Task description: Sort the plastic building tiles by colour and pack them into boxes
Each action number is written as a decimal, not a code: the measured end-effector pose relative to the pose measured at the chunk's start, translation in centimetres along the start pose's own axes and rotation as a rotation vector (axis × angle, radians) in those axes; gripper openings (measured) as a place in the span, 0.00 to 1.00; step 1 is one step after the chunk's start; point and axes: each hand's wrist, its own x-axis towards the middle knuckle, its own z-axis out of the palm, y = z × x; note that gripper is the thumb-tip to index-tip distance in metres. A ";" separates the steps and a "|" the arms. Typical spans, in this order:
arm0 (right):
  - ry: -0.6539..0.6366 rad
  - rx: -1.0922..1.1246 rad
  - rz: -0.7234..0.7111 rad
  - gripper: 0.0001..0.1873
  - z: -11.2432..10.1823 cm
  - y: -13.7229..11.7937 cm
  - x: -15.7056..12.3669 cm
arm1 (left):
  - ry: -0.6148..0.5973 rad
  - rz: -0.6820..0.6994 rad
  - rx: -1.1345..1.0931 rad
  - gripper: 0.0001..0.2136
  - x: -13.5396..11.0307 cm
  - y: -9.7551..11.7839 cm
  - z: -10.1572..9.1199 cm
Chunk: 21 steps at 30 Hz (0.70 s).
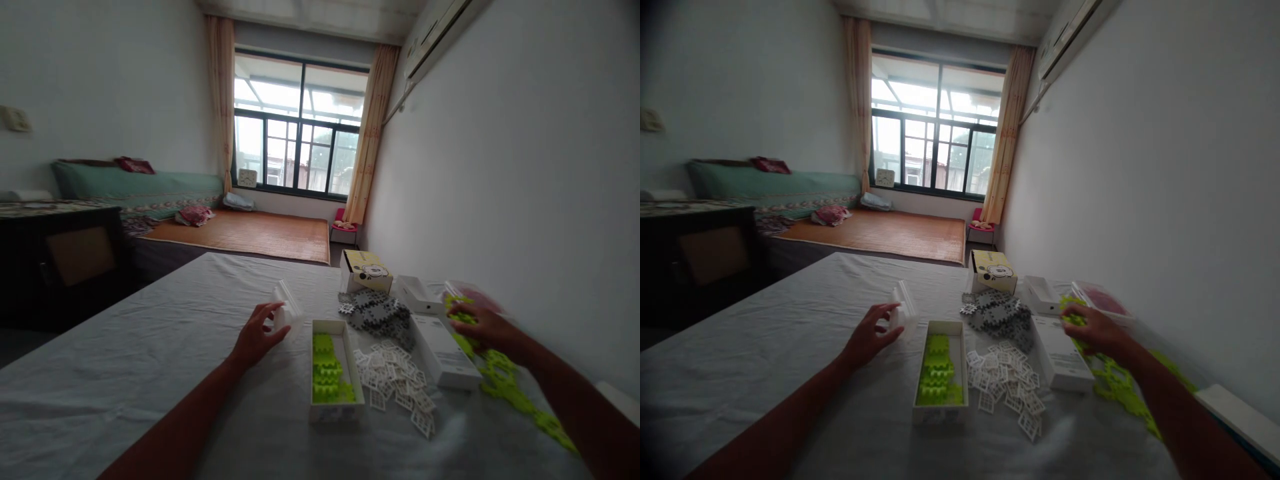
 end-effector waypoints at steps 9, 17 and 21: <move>-0.290 -0.117 -0.568 0.19 18.9 -17.7 -1.6 | -0.007 -0.022 -0.014 0.20 -0.1 0.1 -0.6; 0.070 -0.289 -0.424 0.24 9.2 -7.3 -5.9 | 0.025 -0.072 0.005 0.23 0.6 -0.8 0.0; 0.216 -0.545 0.152 0.29 3.1 6.0 -7.9 | 0.042 -0.075 0.029 0.25 0.8 -1.2 0.1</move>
